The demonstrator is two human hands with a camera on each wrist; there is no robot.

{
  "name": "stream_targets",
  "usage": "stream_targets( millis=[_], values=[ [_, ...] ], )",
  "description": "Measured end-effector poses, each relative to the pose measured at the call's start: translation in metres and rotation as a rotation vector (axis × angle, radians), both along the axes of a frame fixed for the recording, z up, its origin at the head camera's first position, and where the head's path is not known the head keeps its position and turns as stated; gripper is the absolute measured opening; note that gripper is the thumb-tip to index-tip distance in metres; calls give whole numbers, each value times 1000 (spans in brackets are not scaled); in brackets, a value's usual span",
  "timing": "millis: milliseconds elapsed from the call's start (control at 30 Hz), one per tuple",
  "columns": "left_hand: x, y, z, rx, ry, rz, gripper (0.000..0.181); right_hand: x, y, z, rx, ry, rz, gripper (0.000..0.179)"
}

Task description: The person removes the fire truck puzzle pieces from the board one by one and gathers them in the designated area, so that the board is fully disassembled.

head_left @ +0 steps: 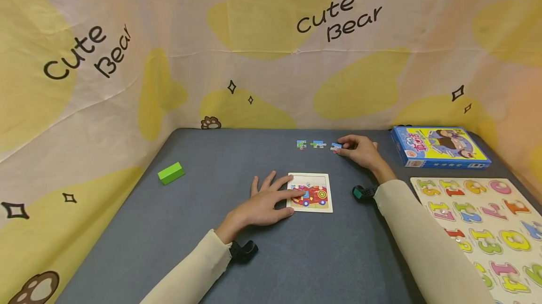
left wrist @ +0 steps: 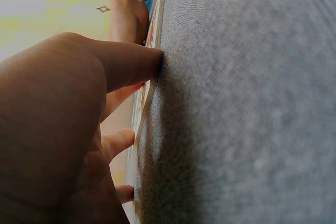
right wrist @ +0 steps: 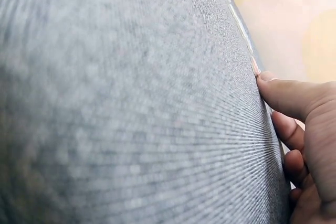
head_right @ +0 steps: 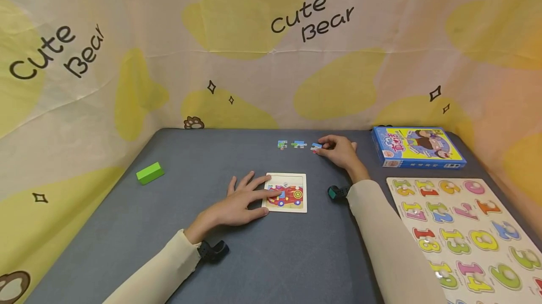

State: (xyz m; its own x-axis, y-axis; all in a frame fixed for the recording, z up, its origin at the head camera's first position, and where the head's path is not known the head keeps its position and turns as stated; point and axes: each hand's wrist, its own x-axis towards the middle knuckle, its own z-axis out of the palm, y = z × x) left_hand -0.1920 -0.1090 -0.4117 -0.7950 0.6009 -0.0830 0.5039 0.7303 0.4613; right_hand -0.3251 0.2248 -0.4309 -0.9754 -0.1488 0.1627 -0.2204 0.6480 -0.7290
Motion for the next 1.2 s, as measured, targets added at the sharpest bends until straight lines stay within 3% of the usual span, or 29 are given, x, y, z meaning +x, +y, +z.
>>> stream_targets(
  millis=[533, 1200],
  values=[
    [2, 0, 1, 7, -9, -10, 50, 5, 0, 2, 153, 25, -7, 36],
    [-2, 0, 0, -1, -4, -13, 50, -1, 4, 2, 202, -4, -20, 37]
  ],
)
